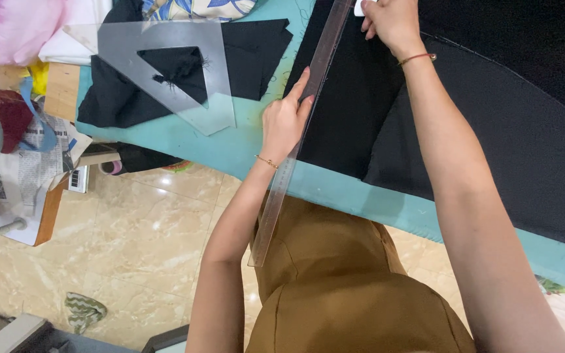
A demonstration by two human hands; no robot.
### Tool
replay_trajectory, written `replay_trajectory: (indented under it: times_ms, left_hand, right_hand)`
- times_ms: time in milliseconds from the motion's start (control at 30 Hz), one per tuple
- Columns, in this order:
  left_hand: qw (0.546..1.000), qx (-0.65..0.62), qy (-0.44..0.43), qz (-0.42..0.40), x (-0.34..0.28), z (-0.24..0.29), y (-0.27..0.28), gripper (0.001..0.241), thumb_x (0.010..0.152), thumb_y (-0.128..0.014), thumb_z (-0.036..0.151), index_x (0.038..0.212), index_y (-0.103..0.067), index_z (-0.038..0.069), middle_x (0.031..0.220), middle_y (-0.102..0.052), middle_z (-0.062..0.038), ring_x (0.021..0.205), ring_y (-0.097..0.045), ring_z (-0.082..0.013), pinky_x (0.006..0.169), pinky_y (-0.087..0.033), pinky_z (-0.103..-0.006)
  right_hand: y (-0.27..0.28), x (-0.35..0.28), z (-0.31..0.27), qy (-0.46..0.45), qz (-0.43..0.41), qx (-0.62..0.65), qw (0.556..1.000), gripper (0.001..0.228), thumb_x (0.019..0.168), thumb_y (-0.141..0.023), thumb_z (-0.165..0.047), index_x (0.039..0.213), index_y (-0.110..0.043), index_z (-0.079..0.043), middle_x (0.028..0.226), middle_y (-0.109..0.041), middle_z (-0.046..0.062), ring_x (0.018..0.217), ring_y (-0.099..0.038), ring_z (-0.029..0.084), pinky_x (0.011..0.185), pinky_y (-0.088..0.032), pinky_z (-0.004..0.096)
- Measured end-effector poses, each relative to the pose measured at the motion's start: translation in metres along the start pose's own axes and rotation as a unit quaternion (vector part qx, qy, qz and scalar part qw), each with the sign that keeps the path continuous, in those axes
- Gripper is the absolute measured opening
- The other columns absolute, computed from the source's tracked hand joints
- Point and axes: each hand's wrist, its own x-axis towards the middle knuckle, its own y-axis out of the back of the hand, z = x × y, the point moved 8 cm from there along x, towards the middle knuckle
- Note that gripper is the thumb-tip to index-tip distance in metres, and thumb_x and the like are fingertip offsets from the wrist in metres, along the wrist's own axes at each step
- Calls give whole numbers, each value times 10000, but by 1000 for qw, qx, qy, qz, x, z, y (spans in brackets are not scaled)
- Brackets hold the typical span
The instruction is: Cutting a pattern piece from black fabric using tailor's chalk, a ruler, and large fabric scissors.
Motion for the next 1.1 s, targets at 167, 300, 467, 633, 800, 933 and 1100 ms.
replay_trajectory:
  times_ms: [167,300,467,633,800,933,1100]
  left_hand:
    - [998,31,-43,40,-4,4,0,567,1001,-684,228,1535,-493,221,576,-588,-130,503,-595,-305,568,-500,-409]
    - [995,70,-60,46,-4,5,-4,595,993,-694,234,1544,-473,211,585,-601,-126,493,-586,-297,607,-511,-396]
    - [994,73,-63,51,-7,7,-5,590,995,-690,222,1544,-475,217,567,-593,-119,493,-562,-311,666,-500,-373]
    - [994,67,-72,51,-8,7,-4,594,1001,-680,217,1553,-461,207,566,-594,-116,511,-575,-306,682,-485,-369]
    - [993,56,-79,62,-10,8,1,554,1017,-677,217,1541,-496,228,650,-613,-150,549,-573,-342,661,-507,-403]
    - [996,-4,-66,59,-6,7,4,524,1025,-670,198,1526,-522,233,664,-613,-140,571,-610,-312,602,-491,-411]
    - [994,50,-75,57,-8,6,-1,540,1008,-690,211,1519,-518,210,604,-580,-137,531,-573,-311,599,-490,-405]
  right_hand:
    - [-16,1,0,28,-21,26,999,182,1094,-656,-97,974,-702,33,774,-719,83,585,-672,129,513,-531,263]
    - [-28,-40,-53,20,-23,31,999,208,1015,-668,-14,1182,-554,35,761,-698,103,580,-689,131,468,-550,266]
    - [-55,-98,-72,-37,-70,37,996,257,989,-654,17,1180,-482,33,785,-710,117,584,-694,143,450,-540,277]
    - [-81,-141,-78,-88,-207,107,968,254,944,-679,5,1118,-496,37,777,-722,119,553,-683,140,423,-522,276]
    - [-56,-128,-80,-53,-117,67,989,235,1012,-659,-54,1212,-542,-13,780,-713,70,579,-659,86,465,-505,235]
    - [-49,-117,-84,-33,-65,31,997,222,1049,-667,-77,1220,-545,-5,732,-699,72,558,-639,104,489,-491,240]
    - [-56,-118,-84,-23,-52,22,998,226,1038,-673,-70,1188,-520,1,712,-694,72,544,-645,102,468,-491,240]
